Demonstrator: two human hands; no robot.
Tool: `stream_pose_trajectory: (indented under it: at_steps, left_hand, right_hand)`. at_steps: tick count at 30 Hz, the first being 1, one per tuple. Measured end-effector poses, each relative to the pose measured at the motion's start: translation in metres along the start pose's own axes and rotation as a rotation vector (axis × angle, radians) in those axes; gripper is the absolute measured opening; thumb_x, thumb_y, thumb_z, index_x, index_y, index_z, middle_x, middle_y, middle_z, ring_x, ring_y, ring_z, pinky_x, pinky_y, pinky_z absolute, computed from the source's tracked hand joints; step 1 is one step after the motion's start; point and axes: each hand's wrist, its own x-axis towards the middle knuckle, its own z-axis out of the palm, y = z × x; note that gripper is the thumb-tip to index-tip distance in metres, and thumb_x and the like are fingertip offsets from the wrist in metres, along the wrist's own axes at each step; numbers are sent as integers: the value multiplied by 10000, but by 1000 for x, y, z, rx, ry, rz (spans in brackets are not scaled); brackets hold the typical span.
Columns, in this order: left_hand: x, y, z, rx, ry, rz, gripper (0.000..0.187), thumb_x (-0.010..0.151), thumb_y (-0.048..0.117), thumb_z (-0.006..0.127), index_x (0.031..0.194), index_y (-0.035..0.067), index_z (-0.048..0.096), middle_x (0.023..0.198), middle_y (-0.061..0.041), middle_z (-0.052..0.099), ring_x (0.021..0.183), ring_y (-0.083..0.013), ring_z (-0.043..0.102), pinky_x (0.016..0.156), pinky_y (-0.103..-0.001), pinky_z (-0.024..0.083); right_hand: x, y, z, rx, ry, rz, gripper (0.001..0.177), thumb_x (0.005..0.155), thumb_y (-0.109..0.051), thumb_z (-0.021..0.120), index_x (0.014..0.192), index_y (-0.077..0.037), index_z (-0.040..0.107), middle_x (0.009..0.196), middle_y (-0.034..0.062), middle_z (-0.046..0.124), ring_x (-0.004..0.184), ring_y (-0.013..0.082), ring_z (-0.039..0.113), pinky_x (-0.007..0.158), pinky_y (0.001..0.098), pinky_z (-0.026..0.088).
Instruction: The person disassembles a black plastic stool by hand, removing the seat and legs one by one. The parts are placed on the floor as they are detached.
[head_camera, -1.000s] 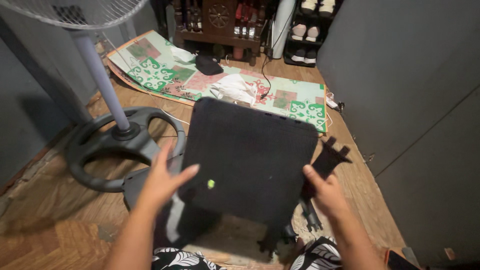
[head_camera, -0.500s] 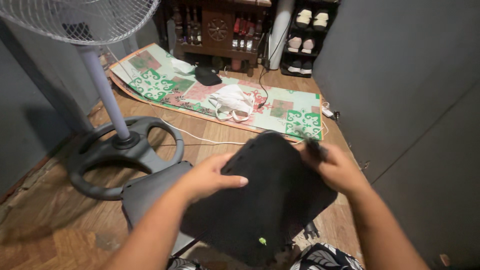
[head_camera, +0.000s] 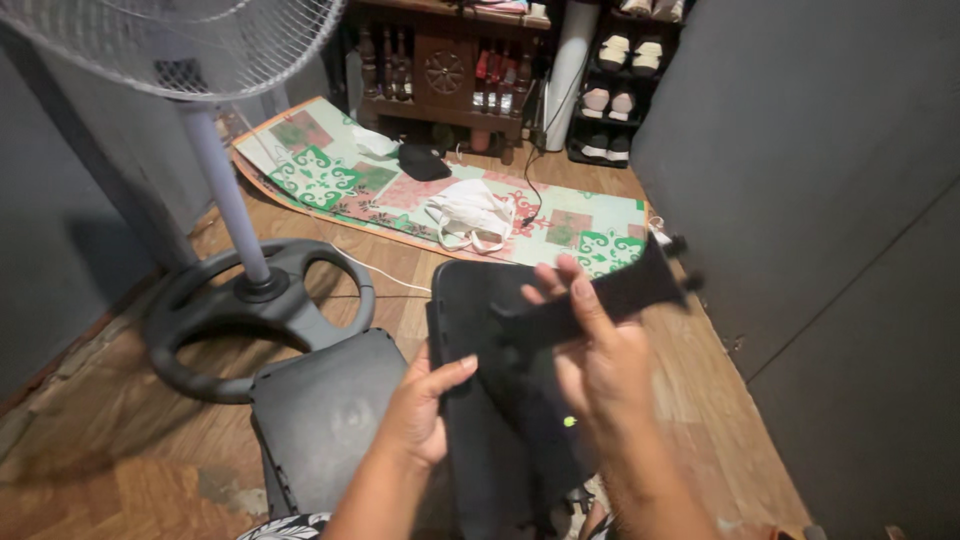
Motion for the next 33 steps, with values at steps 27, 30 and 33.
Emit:
stream_pose_trajectory:
  at_steps: [27, 30, 33]
  left_hand:
    - [-29, -8, 52, 10, 190, 236, 582, 1008, 451, 465, 1324, -12, 621, 1304, -107, 686, 1159, -191, 641, 1029, -341, 477]
    - [-26, -15, 49, 66, 231, 266, 591, 1013, 443, 472, 1333, -32, 619, 1317, -101, 677, 1192, -177, 614, 1053, -332, 450]
    - [-24, -20, 47, 94, 338, 255, 591, 1002, 439, 489, 1358, -22, 592, 1365, -61, 658, 1254, -134, 584, 1089, -304, 413]
  right_hand:
    - [-42, 29, 46, 306, -130, -77, 133, 1032, -115, 553, 1162, -85, 555, 935, 76, 569, 922, 213, 595, 1053, 536, 498]
    - [-45, 30, 46, 297, -179, -125, 129, 1058, -201, 542, 1114, -85, 536, 918, 64, 534, 908, 209, 551, 1047, 506, 481]
    - [-46, 31, 46, 279, -174, -147, 208, 1073, -296, 519, 1036, -92, 507, 878, 46, 478, 856, 197, 493, 976, 457, 472]
